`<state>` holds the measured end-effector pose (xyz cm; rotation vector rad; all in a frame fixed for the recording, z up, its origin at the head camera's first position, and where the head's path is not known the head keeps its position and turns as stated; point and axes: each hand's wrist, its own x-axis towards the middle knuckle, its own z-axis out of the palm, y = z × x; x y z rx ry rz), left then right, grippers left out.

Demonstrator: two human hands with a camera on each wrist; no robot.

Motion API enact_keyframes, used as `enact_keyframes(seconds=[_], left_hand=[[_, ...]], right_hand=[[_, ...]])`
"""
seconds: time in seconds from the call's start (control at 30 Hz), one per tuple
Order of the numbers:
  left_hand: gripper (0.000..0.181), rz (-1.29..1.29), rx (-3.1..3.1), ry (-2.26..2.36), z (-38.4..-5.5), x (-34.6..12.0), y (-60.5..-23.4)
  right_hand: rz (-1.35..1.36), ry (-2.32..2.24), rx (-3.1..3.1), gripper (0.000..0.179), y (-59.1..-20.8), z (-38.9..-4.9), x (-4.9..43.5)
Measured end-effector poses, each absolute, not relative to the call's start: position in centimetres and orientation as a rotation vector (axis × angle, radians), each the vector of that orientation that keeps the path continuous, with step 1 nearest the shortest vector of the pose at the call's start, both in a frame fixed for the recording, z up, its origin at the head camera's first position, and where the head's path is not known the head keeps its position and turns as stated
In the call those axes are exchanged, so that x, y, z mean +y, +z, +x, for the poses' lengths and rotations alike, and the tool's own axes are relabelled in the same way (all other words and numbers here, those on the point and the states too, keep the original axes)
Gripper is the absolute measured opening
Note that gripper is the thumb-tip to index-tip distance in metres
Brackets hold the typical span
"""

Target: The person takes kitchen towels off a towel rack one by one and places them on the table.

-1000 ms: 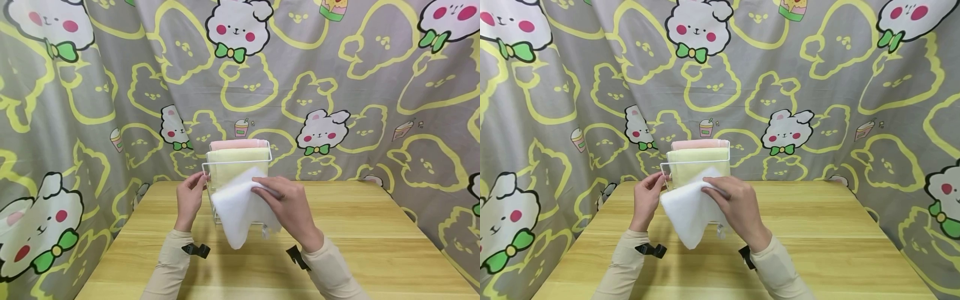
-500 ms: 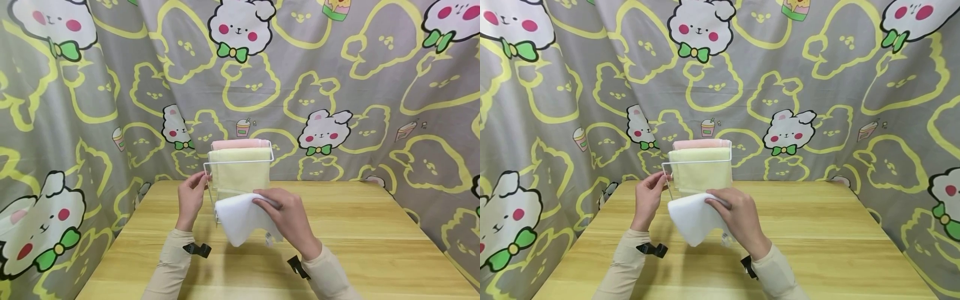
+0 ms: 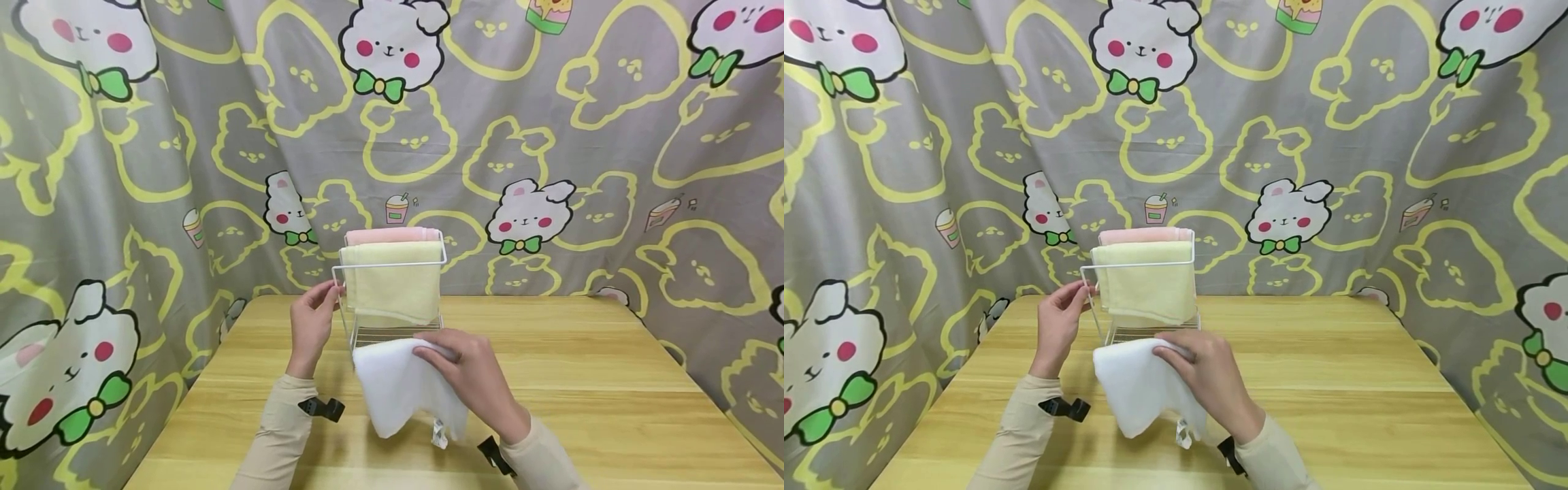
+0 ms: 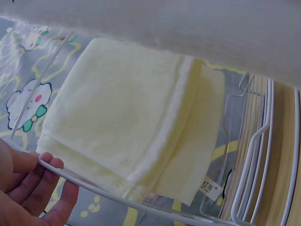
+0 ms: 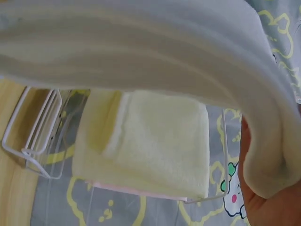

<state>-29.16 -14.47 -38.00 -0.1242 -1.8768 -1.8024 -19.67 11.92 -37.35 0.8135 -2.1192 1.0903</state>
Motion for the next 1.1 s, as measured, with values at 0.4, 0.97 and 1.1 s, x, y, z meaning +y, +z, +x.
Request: enact_keyframes(seconds=[0.4,0.97,1.1], left_hand=[[0.018,-0.119,-1.879,-1.806,-29.3,-14.6,-38.1],[0.021,-0.117,-1.878,-1.819,-29.1,-14.5,-37.9],[0.020,-0.128,-1.872,-1.827,-29.2,-14.5,-38.0]], right_hand=[[0.822,1.255,-2.254,0.017,-38.5,-19.0,11.6],[0.681,1.238,-2.433,0.019,-42.9,-24.2,10.2],[0.628,1.228,-2.463,0.018,-44.1,-25.0,10.2]])
